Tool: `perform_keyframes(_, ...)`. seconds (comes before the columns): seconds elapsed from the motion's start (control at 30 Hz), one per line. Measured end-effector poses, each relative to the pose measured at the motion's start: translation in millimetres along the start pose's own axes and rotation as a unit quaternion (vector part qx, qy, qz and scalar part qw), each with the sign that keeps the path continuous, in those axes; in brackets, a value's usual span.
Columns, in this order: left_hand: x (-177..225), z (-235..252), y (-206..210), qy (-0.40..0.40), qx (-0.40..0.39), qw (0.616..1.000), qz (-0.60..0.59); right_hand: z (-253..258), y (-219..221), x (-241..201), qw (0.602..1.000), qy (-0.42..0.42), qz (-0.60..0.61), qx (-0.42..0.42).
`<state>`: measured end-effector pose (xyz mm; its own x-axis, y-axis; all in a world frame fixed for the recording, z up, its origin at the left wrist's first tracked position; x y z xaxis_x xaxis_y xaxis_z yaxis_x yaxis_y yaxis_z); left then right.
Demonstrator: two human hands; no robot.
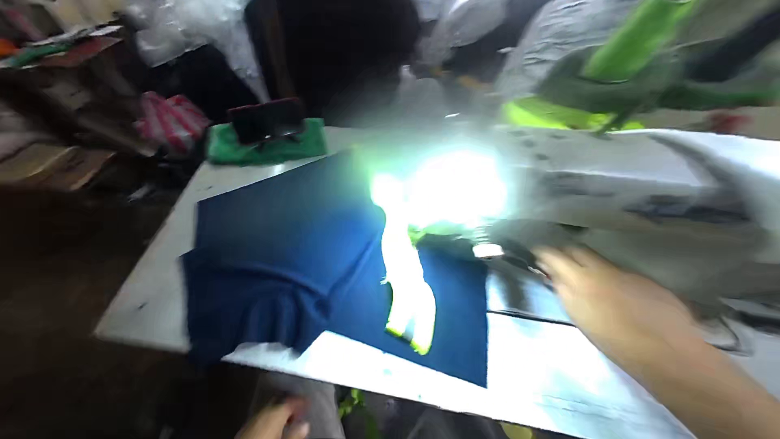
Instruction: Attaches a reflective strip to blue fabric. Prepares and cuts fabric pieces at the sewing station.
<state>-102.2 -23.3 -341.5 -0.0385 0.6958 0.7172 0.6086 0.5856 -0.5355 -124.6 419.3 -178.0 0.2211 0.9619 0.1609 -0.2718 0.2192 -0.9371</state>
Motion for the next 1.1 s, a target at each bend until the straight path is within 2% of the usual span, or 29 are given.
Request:
perform_keyframes(0.03, -9, 3, -8, -0.039, 0.069, 0.992, -0.102, -15, -8, -6, 0.997, -0.033, 0.066, -0.021)
perform_keyframes(0.07, -26, 8, -17, -0.101, 0.152, 0.954, -0.238, -26, -18, -16, 0.987, -0.048, 0.141, -0.059)
perform_keyframes(0.1, -46, 14, -26, -0.169, 0.232, 0.878, -0.382, -34, -30, -29, 0.973, -0.058, 0.2, -0.099)
perform_keyframes(0.13, -66, 21, -36, -0.209, 0.292, 0.785, -0.504, -42, -41, -42, 0.956, -0.066, 0.253, -0.134)
perform_keyframes(0.2, -87, 41, -60, -0.195, 0.341, 0.621, -0.679, -54, -54, -75, 0.91, -0.076, 0.354, -0.202)
perform_keyframes(0.23, -87, 51, -72, -0.168, 0.362, 0.56, -0.726, -60, -57, -94, 0.881, -0.084, 0.402, -0.235)
perform_keyframes(0.3, -78, 61, -91, -0.115, 0.388, 0.493, -0.77, -68, -64, -136, 0.826, -0.11, 0.472, -0.288)
perform_keyframes(0.37, -64, 60, -100, -0.117, 0.399, 0.453, -0.788, -71, -75, -171, 0.803, -0.123, 0.502, -0.297)
perform_keyframes(0.4, -62, 61, -101, -0.125, 0.398, 0.439, -0.795, -71, -81, -186, 0.802, -0.122, 0.513, -0.281)
perform_keyframes(0.47, -65, 62, -102, -0.14, 0.382, 0.439, -0.801, -70, -92, -212, 0.807, -0.128, 0.531, -0.225)
perform_keyframes(0.6, -79, 53, -95, -0.164, 0.341, 0.474, -0.795, -72, -102, -275, 0.813, -0.184, 0.54, -0.114)
perform_keyframes(0.67, -85, 38, -91, -0.158, 0.334, 0.469, -0.802, -75, -99, -311, 0.817, -0.225, 0.528, -0.06)
perform_keyframes(0.77, -83, 10, -84, -0.157, 0.363, 0.453, -0.799, -84, -84, -362, 0.825, -0.289, 0.483, 0.044)
perform_keyframes(0.93, -78, -7, -81, -0.089, 0.381, 0.427, -0.815, -92, -70, -430, 0.81, -0.415, 0.372, 0.186)
perform_keyframes(1.03, -83, -5, -79, -0.071, 0.404, 0.445, -0.796, -94, -51, -465, 0.818, -0.449, 0.313, 0.174)
perform_keyframes(1.07, -82, -7, -80, -0.078, 0.416, 0.46, -0.78, -93, -44, -474, 0.839, -0.439, 0.295, 0.128)
perform_keyframes(1.1, -79, -11, -81, -0.087, 0.43, 0.478, -0.761, -91, -38, -481, 0.865, -0.417, 0.277, 0.043)
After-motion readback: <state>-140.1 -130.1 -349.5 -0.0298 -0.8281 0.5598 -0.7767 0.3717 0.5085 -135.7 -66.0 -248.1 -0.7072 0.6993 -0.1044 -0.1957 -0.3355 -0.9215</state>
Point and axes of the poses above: each hand's wrist, its own z-axis towards the middle knuckle, its own y-axis out of the palm, x = y × z, the point moved 6 cm from there along z, towards the middle knuckle, and after that the axes turned 8 degrees about x, right-handed, at the moved point
